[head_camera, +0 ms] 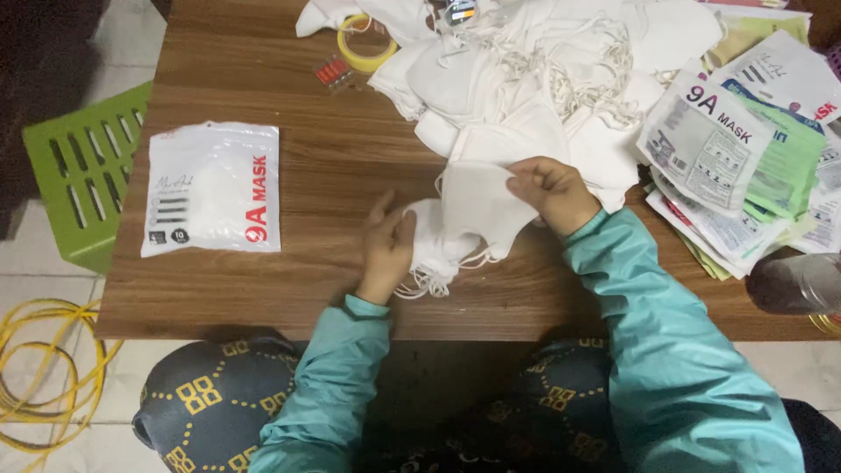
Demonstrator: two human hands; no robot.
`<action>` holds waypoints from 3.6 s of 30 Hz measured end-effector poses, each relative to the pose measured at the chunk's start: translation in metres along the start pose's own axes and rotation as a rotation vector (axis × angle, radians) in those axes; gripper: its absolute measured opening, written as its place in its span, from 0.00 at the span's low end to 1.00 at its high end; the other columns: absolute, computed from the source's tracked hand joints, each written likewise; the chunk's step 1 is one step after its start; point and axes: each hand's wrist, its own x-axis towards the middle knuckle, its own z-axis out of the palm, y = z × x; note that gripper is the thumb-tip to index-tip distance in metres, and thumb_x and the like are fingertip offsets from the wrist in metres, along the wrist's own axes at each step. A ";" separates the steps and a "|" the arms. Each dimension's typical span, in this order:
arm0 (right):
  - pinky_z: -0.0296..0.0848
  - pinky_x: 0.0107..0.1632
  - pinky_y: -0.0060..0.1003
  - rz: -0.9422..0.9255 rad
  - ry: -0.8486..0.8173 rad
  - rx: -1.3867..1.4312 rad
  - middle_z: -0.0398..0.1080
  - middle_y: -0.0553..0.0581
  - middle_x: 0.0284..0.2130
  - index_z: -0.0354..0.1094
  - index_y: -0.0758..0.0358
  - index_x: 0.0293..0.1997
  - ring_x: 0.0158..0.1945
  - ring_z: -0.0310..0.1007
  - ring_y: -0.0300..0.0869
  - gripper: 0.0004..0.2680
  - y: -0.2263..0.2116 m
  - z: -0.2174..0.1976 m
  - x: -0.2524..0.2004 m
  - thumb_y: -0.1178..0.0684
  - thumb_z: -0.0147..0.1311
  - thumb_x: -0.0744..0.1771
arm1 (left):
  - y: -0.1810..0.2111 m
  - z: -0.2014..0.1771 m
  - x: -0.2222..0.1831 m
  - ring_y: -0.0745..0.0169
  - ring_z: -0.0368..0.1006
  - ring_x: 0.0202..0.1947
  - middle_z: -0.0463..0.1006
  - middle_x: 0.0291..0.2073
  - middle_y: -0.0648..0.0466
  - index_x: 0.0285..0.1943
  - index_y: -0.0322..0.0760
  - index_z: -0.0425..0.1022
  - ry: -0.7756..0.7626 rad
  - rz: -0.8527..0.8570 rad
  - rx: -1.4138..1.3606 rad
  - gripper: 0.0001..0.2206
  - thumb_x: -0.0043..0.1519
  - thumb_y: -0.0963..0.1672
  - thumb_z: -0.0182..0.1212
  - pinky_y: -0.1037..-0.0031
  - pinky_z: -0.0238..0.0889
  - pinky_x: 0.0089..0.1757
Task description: Inspecting and sorting white face masks by checking ear loops and stacking them on a table
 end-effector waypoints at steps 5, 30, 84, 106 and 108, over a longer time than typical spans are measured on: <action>0.65 0.13 0.20 0.014 -0.111 0.098 0.74 0.55 0.25 0.72 0.67 0.49 0.13 0.66 0.32 0.08 0.000 0.020 -0.010 0.60 0.63 0.66 | 0.067 -0.012 -0.001 0.49 0.73 0.54 0.80 0.50 0.40 0.54 0.29 0.80 0.030 -0.255 -0.304 0.12 0.70 0.42 0.53 0.61 0.66 0.56; 0.63 0.12 0.20 -0.011 -0.026 -0.036 0.73 0.54 0.23 0.75 0.69 0.41 0.12 0.66 0.33 0.07 0.003 0.001 -0.010 0.62 0.68 0.63 | 0.051 -0.018 -0.004 0.63 0.77 0.37 0.81 0.36 0.50 0.49 0.34 0.81 0.140 -0.667 -0.666 0.13 0.71 0.46 0.52 0.71 0.74 0.43; 0.72 0.57 0.56 -0.036 -0.207 -0.727 0.79 0.59 0.45 0.76 0.55 0.43 0.53 0.76 0.61 0.05 -0.028 0.008 -0.021 0.51 0.63 0.66 | 0.019 0.008 -0.023 0.57 0.78 0.41 0.81 0.42 0.40 0.60 0.33 0.74 -0.066 -0.580 -0.666 0.13 0.68 0.41 0.57 0.61 0.75 0.46; 0.79 0.54 0.49 0.507 0.000 -1.687 0.82 0.63 0.43 0.81 0.59 0.50 0.49 0.81 0.57 0.24 0.077 -0.164 -0.062 0.29 0.61 0.61 | 0.042 -0.004 -0.013 0.67 0.75 0.44 0.80 0.45 0.46 0.58 0.33 0.74 0.154 -0.583 -0.660 0.11 0.68 0.41 0.58 0.68 0.73 0.48; 0.78 0.53 0.52 0.439 0.038 -1.616 0.82 0.64 0.38 0.82 0.63 0.44 0.46 0.82 0.58 0.17 0.110 -0.185 -0.060 0.39 0.65 0.62 | 0.024 -0.001 -0.013 0.59 0.79 0.43 0.81 0.43 0.42 0.59 0.32 0.74 0.132 -0.587 -0.725 0.11 0.68 0.41 0.57 0.64 0.75 0.47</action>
